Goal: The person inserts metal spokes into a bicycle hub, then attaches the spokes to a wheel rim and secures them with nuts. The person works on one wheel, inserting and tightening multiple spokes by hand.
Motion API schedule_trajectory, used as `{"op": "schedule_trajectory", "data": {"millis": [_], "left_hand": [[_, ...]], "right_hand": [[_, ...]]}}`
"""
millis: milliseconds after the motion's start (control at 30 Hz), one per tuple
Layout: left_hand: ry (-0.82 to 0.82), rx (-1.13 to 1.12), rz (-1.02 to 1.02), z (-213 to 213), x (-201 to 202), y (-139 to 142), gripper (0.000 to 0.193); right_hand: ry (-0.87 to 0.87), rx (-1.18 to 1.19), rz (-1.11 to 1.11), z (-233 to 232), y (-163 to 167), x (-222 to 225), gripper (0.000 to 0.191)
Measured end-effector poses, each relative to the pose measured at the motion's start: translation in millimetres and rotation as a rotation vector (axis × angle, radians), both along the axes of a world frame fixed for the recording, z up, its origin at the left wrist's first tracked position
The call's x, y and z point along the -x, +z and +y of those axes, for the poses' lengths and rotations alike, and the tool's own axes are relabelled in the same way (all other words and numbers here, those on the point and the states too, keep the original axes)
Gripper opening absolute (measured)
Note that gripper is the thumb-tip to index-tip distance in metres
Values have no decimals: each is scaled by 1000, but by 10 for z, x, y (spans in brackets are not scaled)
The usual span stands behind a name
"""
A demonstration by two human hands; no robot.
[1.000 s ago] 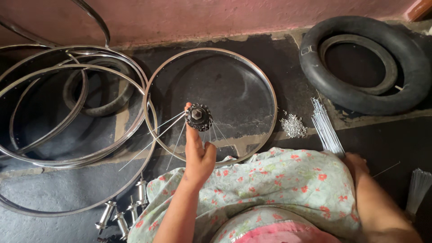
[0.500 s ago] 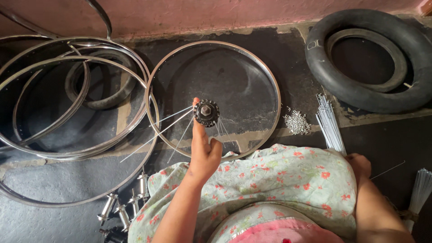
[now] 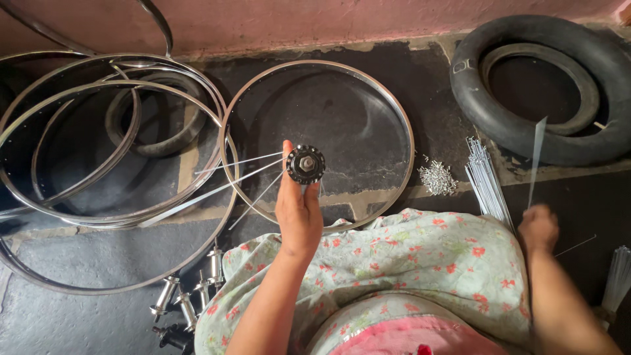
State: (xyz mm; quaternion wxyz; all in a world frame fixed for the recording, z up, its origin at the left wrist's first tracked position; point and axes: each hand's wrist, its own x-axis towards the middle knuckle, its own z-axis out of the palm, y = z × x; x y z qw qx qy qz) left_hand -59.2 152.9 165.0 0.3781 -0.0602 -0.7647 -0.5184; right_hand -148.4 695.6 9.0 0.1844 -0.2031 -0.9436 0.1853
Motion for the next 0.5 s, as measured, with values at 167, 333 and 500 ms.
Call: {"op": "schedule_trajectory", "data": {"millis": [167, 333, 500], "left_hand": [[-38, -55, 59, -13, -39, -12, 69], [-187, -164, 84, 40, -79, 49, 85], [-231, -143, 72, 33, -115, 104, 86]], "right_hand": [[448, 624, 441, -708, 856, 130, 19], [907, 1182, 440, -2029, 1979, -282, 13], [1265, 716, 444, -3198, 2625, -815, 7]]}}
